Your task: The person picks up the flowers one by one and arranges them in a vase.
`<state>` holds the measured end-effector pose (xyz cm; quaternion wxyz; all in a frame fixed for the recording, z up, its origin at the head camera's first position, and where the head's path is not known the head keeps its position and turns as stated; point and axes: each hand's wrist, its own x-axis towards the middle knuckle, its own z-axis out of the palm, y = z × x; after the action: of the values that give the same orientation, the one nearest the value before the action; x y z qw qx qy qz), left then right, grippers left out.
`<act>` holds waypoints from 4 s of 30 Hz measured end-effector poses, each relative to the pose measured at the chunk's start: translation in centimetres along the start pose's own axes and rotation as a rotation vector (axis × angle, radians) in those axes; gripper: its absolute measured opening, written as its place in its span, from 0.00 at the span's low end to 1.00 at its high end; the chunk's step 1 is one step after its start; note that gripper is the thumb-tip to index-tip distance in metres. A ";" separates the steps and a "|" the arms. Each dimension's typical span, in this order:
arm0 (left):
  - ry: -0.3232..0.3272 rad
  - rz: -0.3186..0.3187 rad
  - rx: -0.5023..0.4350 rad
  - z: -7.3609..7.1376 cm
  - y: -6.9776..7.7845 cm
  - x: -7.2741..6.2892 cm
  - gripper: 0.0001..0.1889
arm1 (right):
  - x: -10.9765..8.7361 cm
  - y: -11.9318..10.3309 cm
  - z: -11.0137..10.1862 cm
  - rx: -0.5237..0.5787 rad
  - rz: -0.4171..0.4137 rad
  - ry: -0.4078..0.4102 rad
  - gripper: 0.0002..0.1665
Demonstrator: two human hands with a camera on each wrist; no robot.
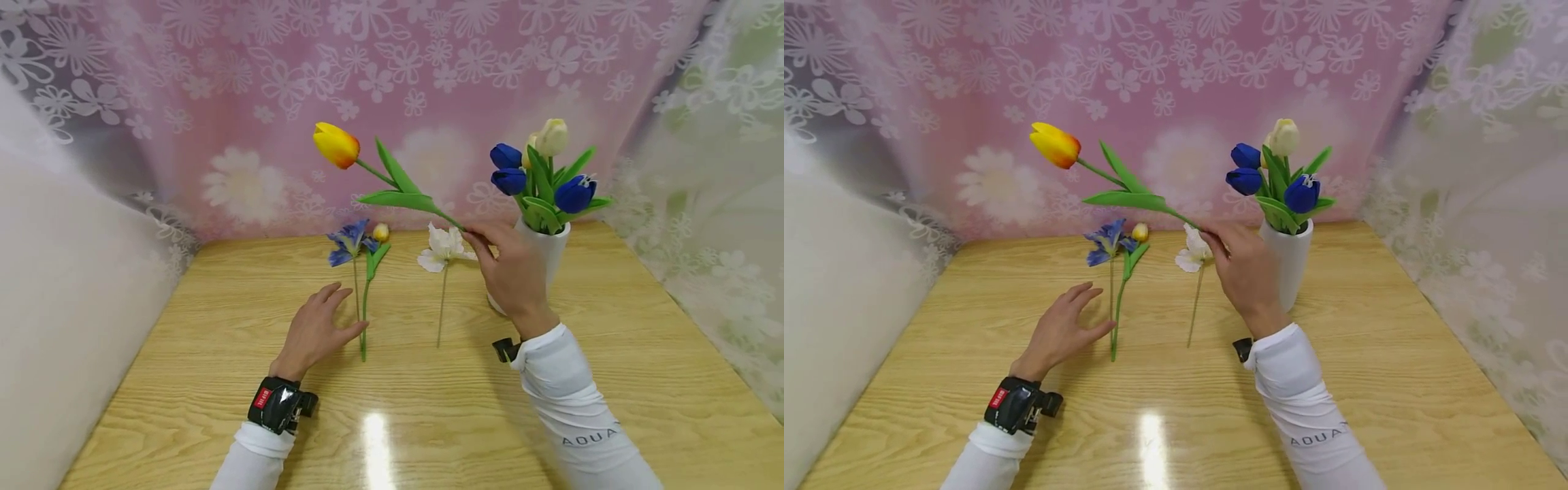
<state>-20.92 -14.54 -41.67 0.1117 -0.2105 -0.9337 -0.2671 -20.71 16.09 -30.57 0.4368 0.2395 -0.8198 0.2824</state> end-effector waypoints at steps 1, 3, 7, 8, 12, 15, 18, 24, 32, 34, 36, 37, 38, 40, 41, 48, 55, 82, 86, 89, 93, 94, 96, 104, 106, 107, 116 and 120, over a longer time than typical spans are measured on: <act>0.003 0.005 0.003 0.0 0.0 0.1 0.35 | 0.4 0.0 -0.4 -0.019 -0.011 0.007 0.09; 0.011 0.014 0.013 0.0 0.0 0.2 0.35 | 1.1 -0.1 -1.1 -0.049 -0.018 0.029 0.09; 0.023 0.037 0.018 0.1 0.1 0.5 0.34 | 2.1 -0.2 -2.2 -0.086 0.003 0.072 0.10; 0.026 0.043 0.017 0.1 0.1 0.6 0.33 | 2.3 -0.2 -2.4 -0.092 0.003 0.080 0.10; 0.025 0.047 0.011 0.2 0.4 0.8 0.33 | 2.9 0.2 -3.2 -0.120 -0.020 0.095 0.11; 0.020 0.038 0.015 0.3 0.4 0.8 0.32 | 3.2 0.6 -3.6 -0.105 -0.009 0.109 0.11; 0.020 0.037 0.022 0.4 0.4 0.8 0.32 | 3.5 0.8 -3.9 -0.083 0.024 0.136 0.11; 0.024 0.043 0.024 0.5 0.3 0.9 0.31 | 3.9 0.9 -4.6 -0.035 0.047 0.200 0.10; 0.024 0.044 0.019 0.6 0.3 0.9 0.30 | 3.4 1.8 -5.1 -0.018 0.095 0.231 0.10; 0.021 0.045 0.018 0.7 0.3 0.8 0.30 | 2.9 2.2 -5.1 -0.025 0.125 0.226 0.09; 0.019 0.045 0.019 0.7 0.3 0.8 0.30 | 2.4 2.7 -5.2 -0.039 0.157 0.217 0.09; 0.018 0.043 0.018 0.7 0.3 0.8 0.30 | 2.1 2.8 -5.2 -0.037 0.176 0.213 0.09; 0.018 0.043 0.018 0.7 0.3 0.8 0.30 | 1.9 3.0 -5.2 -0.037 0.191 0.208 0.09; 0.019 0.043 0.016 0.8 0.2 0.8 0.30 | 1.6 3.2 -5.3 -0.034 0.223 0.195 0.09; 0.018 0.042 0.014 0.8 0.2 0.7 0.30 | 1.4 3.2 -5.3 -0.033 0.238 0.191 0.10; 0.002 0.032 0.013 1.1 0.1 0.6 0.30 | 0.5 3.4 -5.3 -0.053 0.290 0.210 0.12; -0.009 0.039 0.011 1.4 0.2 0.5 0.30 | -0.3 3.6 -5.4 -0.247 0.242 0.198 0.14; -0.066 0.021 0.055 1.4 0.3 0.7 0.29 | -5.4 3.8 -4.3 -0.128 0.366 0.023 0.09; -0.061 0.024 0.054 1.3 0.2 0.5 0.29 | -6.2 3.8 -2.6 -0.095 0.354 -0.170 0.08; -0.064 0.030 0.061 1.2 0.3 0.5 0.28 | -7.1 4.0 -1.1 -0.053 0.383 -0.341 0.10; -0.071 0.044 0.067 1.2 0.3 0.5 0.29 | -8.1 4.4 0.6 0.010 0.454 -0.501 0.16; -0.074 0.045 0.066 1.2 0.2 0.5 0.29 | -8.3 4.5 1.0 0.018 0.470 -0.531 0.17; -0.082 0.044 0.064 1.1 0.2 0.5 0.30 | -8.6 4.6 1.6 0.049 0.512 -0.591 0.20; -0.141 -0.005 0.049 1.3 0.4 0.5 0.32 | -9.1 4.8 4.2 0.139 0.722 -0.735 0.20; -0.144 -0.012 0.052 1.3 0.4 0.4 0.32 | -9.2 5.1 4.9 0.122 0.745 -0.742 0.21; -0.143 -0.014 0.057 1.3 0.4 0.4 0.32 | -9.2 5.2 5.3 0.119 0.759 -0.750 0.22; -0.109 -0.011 0.064 1.0 0.7 0.0 0.30 | -8.2 5.6 7.5 0.142 0.940 -0.815 0.20; -0.099 -0.008 0.068 0.9 0.8 -0.2 0.30 | -7.7 5.7 8.1 0.114 0.961 -0.812 0.17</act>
<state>-20.52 -13.46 -42.15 0.0716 -0.2158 -0.9475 -0.2249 -25.20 15.94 -42.34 -0.0983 -0.0445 -0.9199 0.3771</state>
